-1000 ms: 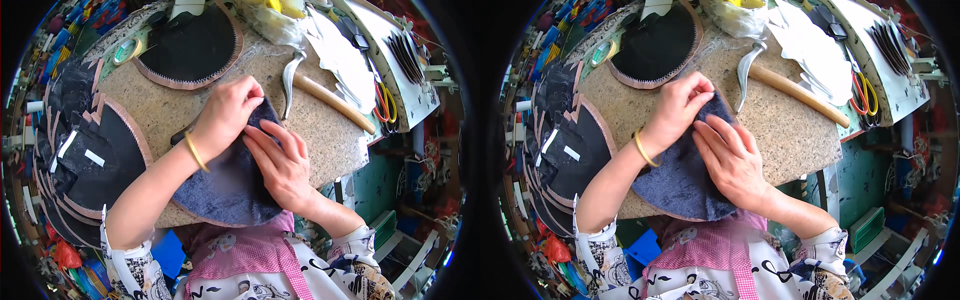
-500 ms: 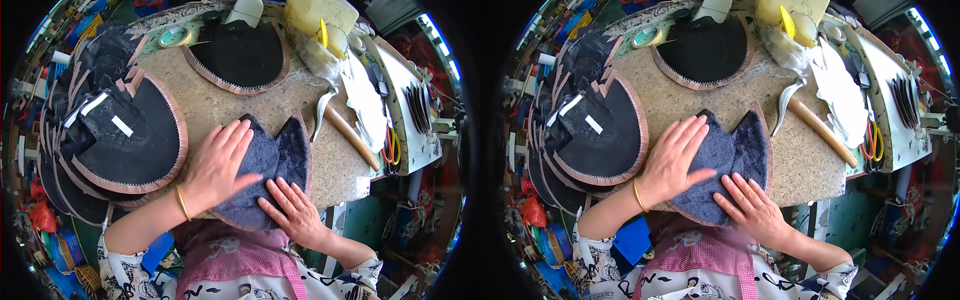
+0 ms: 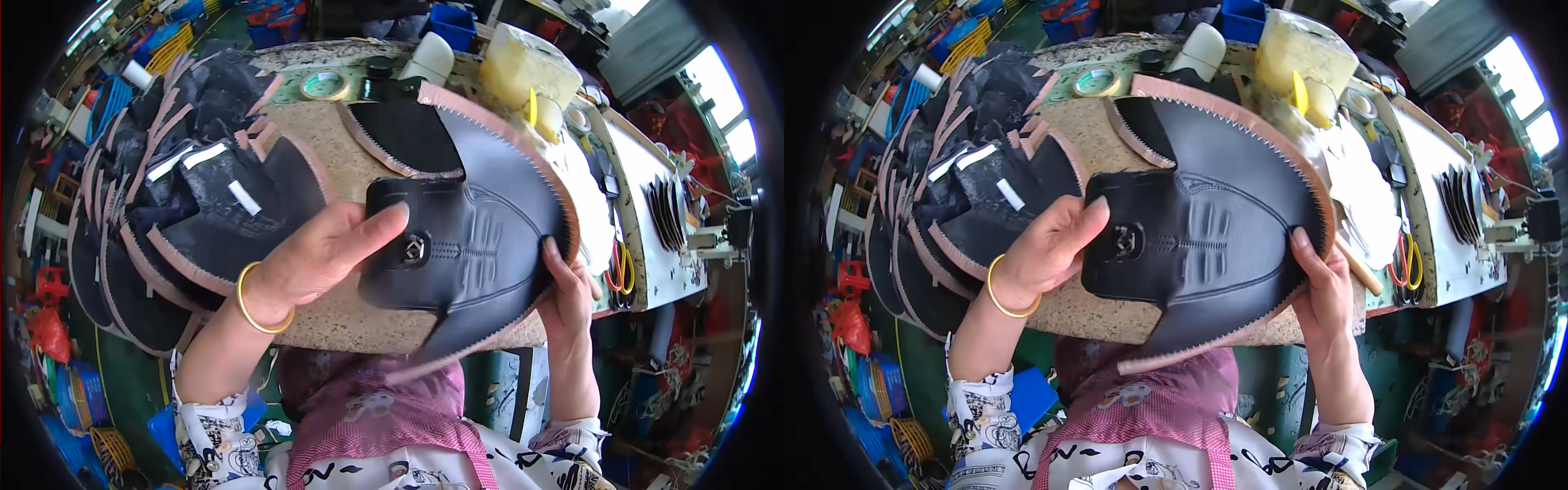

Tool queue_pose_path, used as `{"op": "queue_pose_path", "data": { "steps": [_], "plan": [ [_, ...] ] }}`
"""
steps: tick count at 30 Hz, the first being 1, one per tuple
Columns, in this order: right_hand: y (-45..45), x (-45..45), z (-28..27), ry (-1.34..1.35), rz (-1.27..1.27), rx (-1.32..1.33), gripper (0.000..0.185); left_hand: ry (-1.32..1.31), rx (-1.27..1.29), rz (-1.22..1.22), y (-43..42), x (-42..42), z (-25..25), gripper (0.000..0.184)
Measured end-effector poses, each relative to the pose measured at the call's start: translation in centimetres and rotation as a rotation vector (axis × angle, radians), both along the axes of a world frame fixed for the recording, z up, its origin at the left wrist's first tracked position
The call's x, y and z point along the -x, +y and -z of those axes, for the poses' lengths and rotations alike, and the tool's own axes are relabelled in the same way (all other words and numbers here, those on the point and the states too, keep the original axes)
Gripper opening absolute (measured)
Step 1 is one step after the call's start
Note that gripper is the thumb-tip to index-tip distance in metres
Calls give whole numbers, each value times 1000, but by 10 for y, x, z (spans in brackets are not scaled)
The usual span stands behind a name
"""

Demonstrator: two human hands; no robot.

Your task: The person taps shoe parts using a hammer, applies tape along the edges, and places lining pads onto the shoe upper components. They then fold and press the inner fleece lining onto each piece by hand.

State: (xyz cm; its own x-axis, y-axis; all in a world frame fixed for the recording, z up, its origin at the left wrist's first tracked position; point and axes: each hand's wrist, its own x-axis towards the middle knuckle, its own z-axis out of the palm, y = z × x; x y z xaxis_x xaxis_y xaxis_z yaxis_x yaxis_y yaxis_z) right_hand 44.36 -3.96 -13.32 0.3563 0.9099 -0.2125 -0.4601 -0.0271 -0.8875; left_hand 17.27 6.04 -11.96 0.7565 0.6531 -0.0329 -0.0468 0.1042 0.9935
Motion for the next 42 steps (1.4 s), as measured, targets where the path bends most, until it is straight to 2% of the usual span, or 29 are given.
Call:
{"op": "queue_pose_path", "data": {
  "steps": [2, 3, 6, 7, 9, 10, 11, 13, 14, 15, 16, 18, 19, 20, 21, 22, 24, 26, 27, 28, 31, 33, 34, 36, 37, 38, 39, 41, 42],
  "plan": [
    [13, 1, 15, 109, -76, 89, 20, 148, 118, -44, -6, 11, -20, 62],
    [17, 2, 22, 116, -102, 87, 20, -161, 335, -72, -9, 5, -14, 62],
    [26, 8, 35, 156, -145, 35, 25, -127, 337, -115, -6, 18, -13, 62],
    [28, 11, 36, 163, -156, 31, 25, -171, 384, -81, -5, 22, -12, 50],
    [28, 17, 37, 168, -166, 49, 26, -107, 269, -127, -4, 25, -1, 34],
    [28, 20, 38, 171, -166, 53, 26, -127, 345, -127, -4, 26, -6, 25],
    [29, 25, 39, 172, -149, 46, 27, -123, 346, -124, -3, 31, -3, 25],
    [38, 40, 29, 199, -95, 7, 33, 81, 10, -236, 7, 41, 1, 27],
    [47, 52, 19, 227, -52, -16, 37, 129, -183, -539, 2, 45, -5, 29],
    [65, 52, 20, 260, -40, -75, 39, 150, -563, -585, 19, 63, -8, 33],
    [79, 54, 12, 264, -3, -103, 39, 474, -975, -809, 28, 73, -17, 34],
    [116, 37, 37, 18, 38, -43, 37, 1052, -1454, -965, 46, 108, -12, 42],
    [127, 36, 46, -123, -6, 144, 36, 1326, -1397, -983, 56, 136, 12, 47],
    [120, 33, 52, -12, -211, 33, 42, 1424, -1329, -896, 57, 155, 24, 51],
    [107, 32, 50, -91, -302, 8, 48, 1369, -1349, -883, 53, 162, 31, 46],
    [88, 27, 31, -279, -352, 23, 37, 1241, -1351, -903, 49, 158, 29, 40],
    [69, -16, 32, -1152, -185, -106, 27, 1003, -1360, -958, 32, 135, 14, 26],
    [61, -67, 31, -1552, 114, -57, 22, 788, -1277, -909, 20, 128, 10, 26],
    [59, -95, 32, -1642, 188, 84, 23, 646, -985, -981, 15, 135, 15, 27],
    [57, -127, 31, -1848, 183, 138, 30, 512, -916, -1033, 13, 141, 12, 28],
    [53, -174, 21, -1900, -55, 350, 43, 359, -1006, -1011, -8, 111, -43, 43],
    [58, -193, 24, -1787, -213, 290, 43, 229, -948, -883, -8, 83, -59, 48],
    [61, -196, 25, -1829, -244, 242, 37, 264, -935, -824, -7, 62, -60, 46],
    [66, -197, 24, -1902, -343, 237, 31, 148, -729, -625, -4, 20, -43, 45],
    [67, -197, 24, -1981, -441, 235, 25, 137, -747, -534, 3, 4, -26, 42],
    [68, -199, 32, -2098, -477, 159, 14, 231, -760, -468, 4, -11, -14, 38],
    [68, -196, 33, -2092, -476, 163, 14, 229, -627, -392, 11, -19, 8, 39],
    [70, -187, 31, -2492, -584, 143, 15, 331, -757, -353, 18, -33, 35, 40],
    [70, -185, 33, -2536, -524, 128, 14, 443, -1097, -397, 18, -37, 38, 40]
  ]
}}
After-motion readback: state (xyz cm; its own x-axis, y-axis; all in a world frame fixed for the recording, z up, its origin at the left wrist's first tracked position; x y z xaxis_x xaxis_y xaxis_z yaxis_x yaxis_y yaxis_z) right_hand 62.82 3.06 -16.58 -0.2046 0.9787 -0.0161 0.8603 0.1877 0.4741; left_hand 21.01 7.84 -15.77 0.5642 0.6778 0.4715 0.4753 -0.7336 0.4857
